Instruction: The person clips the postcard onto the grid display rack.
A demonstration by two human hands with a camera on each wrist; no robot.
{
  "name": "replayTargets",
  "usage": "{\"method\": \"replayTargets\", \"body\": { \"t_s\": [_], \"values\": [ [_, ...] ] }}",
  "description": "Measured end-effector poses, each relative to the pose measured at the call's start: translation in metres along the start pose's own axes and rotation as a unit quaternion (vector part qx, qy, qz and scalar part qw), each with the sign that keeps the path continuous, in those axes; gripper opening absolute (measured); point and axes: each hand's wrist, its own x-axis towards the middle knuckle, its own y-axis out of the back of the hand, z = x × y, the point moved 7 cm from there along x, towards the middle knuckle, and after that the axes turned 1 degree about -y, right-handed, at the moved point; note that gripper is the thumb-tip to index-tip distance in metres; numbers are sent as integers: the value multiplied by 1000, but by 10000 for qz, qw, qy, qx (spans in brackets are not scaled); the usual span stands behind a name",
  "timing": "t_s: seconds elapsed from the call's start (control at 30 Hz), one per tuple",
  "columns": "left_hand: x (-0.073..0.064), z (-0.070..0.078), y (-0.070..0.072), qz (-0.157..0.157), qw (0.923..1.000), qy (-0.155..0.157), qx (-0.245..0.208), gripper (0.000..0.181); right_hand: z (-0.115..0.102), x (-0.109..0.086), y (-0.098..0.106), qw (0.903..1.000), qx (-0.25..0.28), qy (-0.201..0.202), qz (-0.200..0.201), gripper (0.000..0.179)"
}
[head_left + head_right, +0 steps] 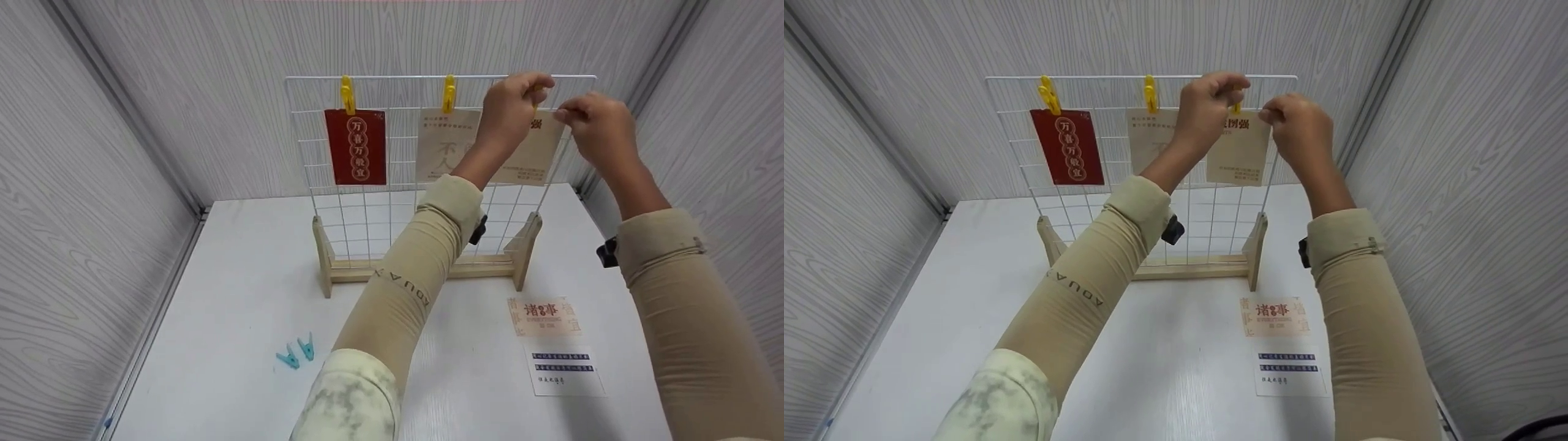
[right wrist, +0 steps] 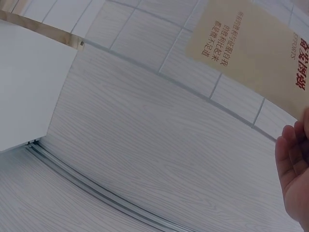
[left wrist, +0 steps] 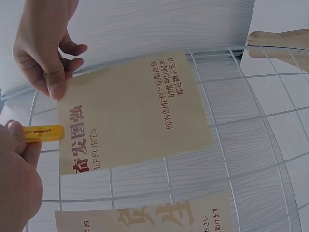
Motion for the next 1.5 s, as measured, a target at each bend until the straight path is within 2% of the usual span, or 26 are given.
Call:
{"method": "replayTargets", "body": {
  "t_s": [0.23,0.5,0.73,0.93,1.23,1.5],
  "values": [
    [-1,1,-2,5,9998,159,97,22,1,-1,-2,9999,44,-144,56,32],
    [-2,2,0,-13,9998,201,96,22,-2,0,1,9988,150,-118,450,30],
    [-2,0,-3,-9,9996,268,115,21,2,-2,-3,9978,291,-340,499,24],
    [-2,-1,-5,-62,9991,388,141,21,1,-6,-5,9974,330,-369,525,26],
    [-2,-3,-8,-346,9985,431,58,28,2,-9,-5,9953,382,-490,740,31],
    [-2,-1,-6,-376,9989,244,147,30,-1,-8,-6,9947,336,-474,851,32]
  ]
}}
